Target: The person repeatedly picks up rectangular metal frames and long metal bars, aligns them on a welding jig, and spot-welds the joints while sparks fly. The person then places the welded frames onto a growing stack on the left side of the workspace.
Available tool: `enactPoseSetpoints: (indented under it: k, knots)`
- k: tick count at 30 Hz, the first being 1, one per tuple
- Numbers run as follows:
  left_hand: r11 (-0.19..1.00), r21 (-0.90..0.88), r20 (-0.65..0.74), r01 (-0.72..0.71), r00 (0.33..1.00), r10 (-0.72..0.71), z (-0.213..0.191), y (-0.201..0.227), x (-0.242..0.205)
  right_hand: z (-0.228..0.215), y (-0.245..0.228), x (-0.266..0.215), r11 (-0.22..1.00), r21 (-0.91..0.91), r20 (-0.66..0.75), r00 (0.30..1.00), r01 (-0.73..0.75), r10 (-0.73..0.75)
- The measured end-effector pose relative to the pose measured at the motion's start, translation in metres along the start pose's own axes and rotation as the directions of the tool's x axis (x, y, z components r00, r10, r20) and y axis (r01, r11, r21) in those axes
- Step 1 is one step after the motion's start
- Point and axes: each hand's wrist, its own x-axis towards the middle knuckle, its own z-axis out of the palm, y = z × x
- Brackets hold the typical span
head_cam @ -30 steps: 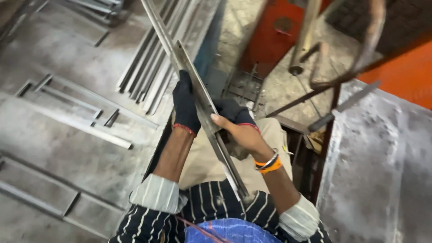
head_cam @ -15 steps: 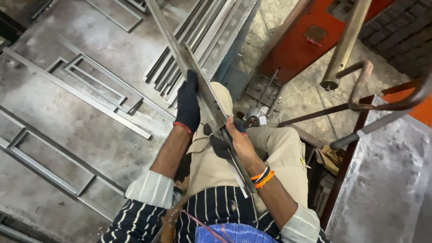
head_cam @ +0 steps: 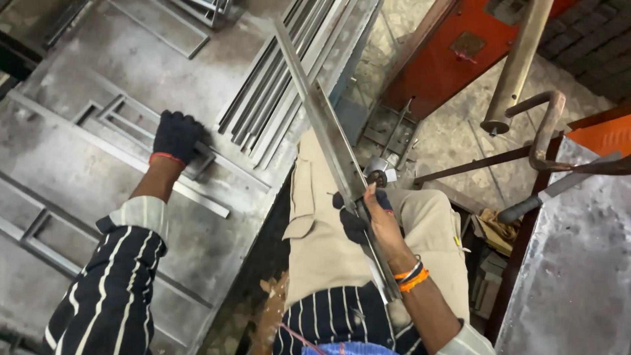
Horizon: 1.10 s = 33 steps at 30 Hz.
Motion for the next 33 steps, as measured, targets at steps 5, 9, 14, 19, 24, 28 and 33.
enactPoseSetpoints:
  k: [5, 9, 14, 19, 24, 28, 33]
  knots:
    - [0.998, -0.029, 0.148, -0.062, 0.987, 0.065, 0.043, -0.036, 0.024, -0.008, 0.003, 0.003, 1.0, -0.018, -0.066, 0.998, -0.023, 0.022]
    - [0.985, -0.119, 0.303, -0.124, 0.94, 0.155, 0.049, -0.052, 0.037, 0.005, -0.009, -0.005, 0.999, 0.046, 0.067, 0.998, 0.009, -0.012]
    - [0.955, -0.204, 0.026, -0.213, 0.974, 0.223, 0.027, -0.065, 0.039, 0.005, -0.008, -0.004, 0.999, 0.046, 0.004, 1.0, 0.004, -0.004]
    - [0.96, 0.026, 0.018, -0.278, 0.961, 0.278, 0.026, -0.039, 0.021, 0.006, -0.008, -0.01, 0.996, 0.084, 0.058, 0.998, 0.022, -0.027]
    - [0.977, -0.082, 0.291, -0.199, 0.932, 0.214, 0.033, -0.001, 0.005, 0.007, -0.011, -0.019, 0.996, 0.045, 0.15, 0.985, 0.075, -0.081]
    - [0.947, -0.197, 0.076, -0.254, 0.959, 0.273, 0.071, -0.019, 0.005, 0.008, -0.01, -0.014, 0.997, -0.003, 0.045, 0.996, 0.071, -0.071]
    - [0.933, -0.205, -0.022, -0.295, 0.955, 0.297, -0.036, -0.028, 0.029, 0.011, -0.014, -0.017, 0.994, -0.003, 0.115, 0.988, 0.105, -0.104]
